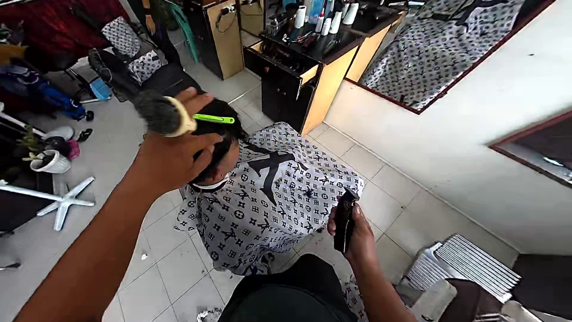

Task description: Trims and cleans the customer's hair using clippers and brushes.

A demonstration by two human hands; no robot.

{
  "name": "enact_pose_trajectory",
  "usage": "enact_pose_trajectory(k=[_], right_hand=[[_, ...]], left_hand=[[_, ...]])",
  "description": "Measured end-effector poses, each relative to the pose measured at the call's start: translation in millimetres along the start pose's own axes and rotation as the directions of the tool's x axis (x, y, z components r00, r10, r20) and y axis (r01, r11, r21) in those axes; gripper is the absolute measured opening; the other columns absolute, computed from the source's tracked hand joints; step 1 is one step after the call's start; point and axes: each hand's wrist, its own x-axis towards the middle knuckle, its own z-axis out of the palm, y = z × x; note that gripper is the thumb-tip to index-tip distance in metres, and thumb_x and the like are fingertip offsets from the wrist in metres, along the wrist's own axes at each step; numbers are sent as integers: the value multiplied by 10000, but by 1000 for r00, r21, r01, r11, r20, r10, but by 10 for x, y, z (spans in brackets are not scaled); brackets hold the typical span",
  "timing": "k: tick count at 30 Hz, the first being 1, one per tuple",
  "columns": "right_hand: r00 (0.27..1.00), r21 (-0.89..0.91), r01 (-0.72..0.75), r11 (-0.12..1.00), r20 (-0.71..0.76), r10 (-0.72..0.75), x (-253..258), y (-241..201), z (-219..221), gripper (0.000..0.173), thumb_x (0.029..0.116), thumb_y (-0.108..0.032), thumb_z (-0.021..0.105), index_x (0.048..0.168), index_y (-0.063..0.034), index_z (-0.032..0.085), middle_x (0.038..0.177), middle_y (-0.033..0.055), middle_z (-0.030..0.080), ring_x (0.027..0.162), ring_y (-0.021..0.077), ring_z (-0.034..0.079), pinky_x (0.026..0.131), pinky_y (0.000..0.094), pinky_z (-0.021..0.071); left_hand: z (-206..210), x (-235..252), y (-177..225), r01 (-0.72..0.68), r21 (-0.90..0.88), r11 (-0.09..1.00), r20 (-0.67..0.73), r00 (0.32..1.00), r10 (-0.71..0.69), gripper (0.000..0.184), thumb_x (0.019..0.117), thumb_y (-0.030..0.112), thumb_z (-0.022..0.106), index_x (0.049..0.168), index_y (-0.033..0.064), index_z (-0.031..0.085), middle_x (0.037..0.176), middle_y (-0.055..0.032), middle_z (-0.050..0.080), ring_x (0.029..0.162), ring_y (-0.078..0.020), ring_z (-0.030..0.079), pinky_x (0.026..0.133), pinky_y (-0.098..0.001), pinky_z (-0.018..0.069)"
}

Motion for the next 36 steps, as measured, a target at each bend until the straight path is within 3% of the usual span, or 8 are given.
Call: enact_pose_trajectory(k=[6, 13, 21, 24, 27, 29, 32, 36], right_hand=[[993, 55, -68, 996, 104, 62, 506, -31, -74, 407, 1118, -348, 273, 1327, -57, 465, 825, 44, 704, 559, 116, 658, 486, 237, 569], [967, 83, -176, 981, 202, 156, 1174, -210, -549, 406, 1114, -339, 280, 1345, -46, 442, 828, 38, 703, 564, 121, 663, 490, 248, 578], [964, 55, -197, 979, 192, 183, 1703, -436, -1236, 411, 1111, -386, 312, 1330, -80, 477, 839, 37, 714, 584, 122, 672, 501, 236, 576], [969, 37, -186, 982, 172, 177, 1812, -498, -1376, 410, 1103, -413, 346, 1304, -89, 496, 822, 26, 713, 573, 116, 667, 497, 233, 570], [970, 7, -201, 980, 144, 198, 1875, -549, -1422, 397, 1108, -404, 311, 1307, -115, 495, 825, 4, 714, 577, 99, 667, 494, 220, 567], [967, -5, -207, 978, 152, 206, 1907, -562, -1445, 394, 1109, -396, 306, 1306, -115, 499, 825, 6, 716, 574, 103, 666, 494, 221, 566], [958, -13, -226, 974, 177, 225, 1973, -552, -1455, 401, 1098, -424, 363, 1300, -112, 512, 822, 15, 713, 570, 111, 664, 492, 225, 568], [942, -43, -252, 967, 220, 255, 2060, -492, -1364, 399, 1109, -399, 313, 1295, -106, 510, 824, 11, 713, 568, 103, 663, 491, 219, 566]], left_hand=[[280, 510, 295, -116, 274, 955, 420, 908, -10, 468, 1023, 262, 501, 1441, 63, 568, 1652, -64, 367, 1547, -273, 294, 1233, -616, 166], [489, 1048, 311, 39, 465, 885, 513, 803, -305, 444, 1035, 191, 467, 1439, 25, 548, 1618, -146, 402, 1532, -318, 315, 1239, -622, 118], [823, 2063, 49, 82, 847, 525, 496, 232, -837, 389, 921, 346, 661, 992, -37, 676, 1194, -262, 630, 1187, -425, 572, 1015, -629, 355], [967, 2197, -243, 149, 847, 510, 494, 130, -860, 496, 976, 434, 580, 951, -53, 674, 1087, -284, 647, 1120, -448, 595, 957, -658, 385], [945, 2186, -368, 213, 738, 640, 606, 209, -768, 547, 1072, 481, 442, 1093, -3, 696, 1155, -275, 660, 1181, -471, 592, 955, -703, 411], [826, 2060, -263, 266, 586, 766, 633, 440, -637, 493, 1059, 469, 504, 1273, 52, 655, 1255, -275, 623, 1221, -482, 575, 999, -703, 405], [633, 1694, 94, 155, 460, 874, 546, 727, -416, 515, 906, 481, 702, 1273, 120, 680, 1371, -234, 585, 1281, -467, 529, 1083, -674, 350], [535, 1214, 307, 63, 555, 830, 505, 767, -396, 604, 771, 379, 854, 1302, 141, 690, 1429, -196, 582, 1322, -429, 519, 1101, -625, 338]])
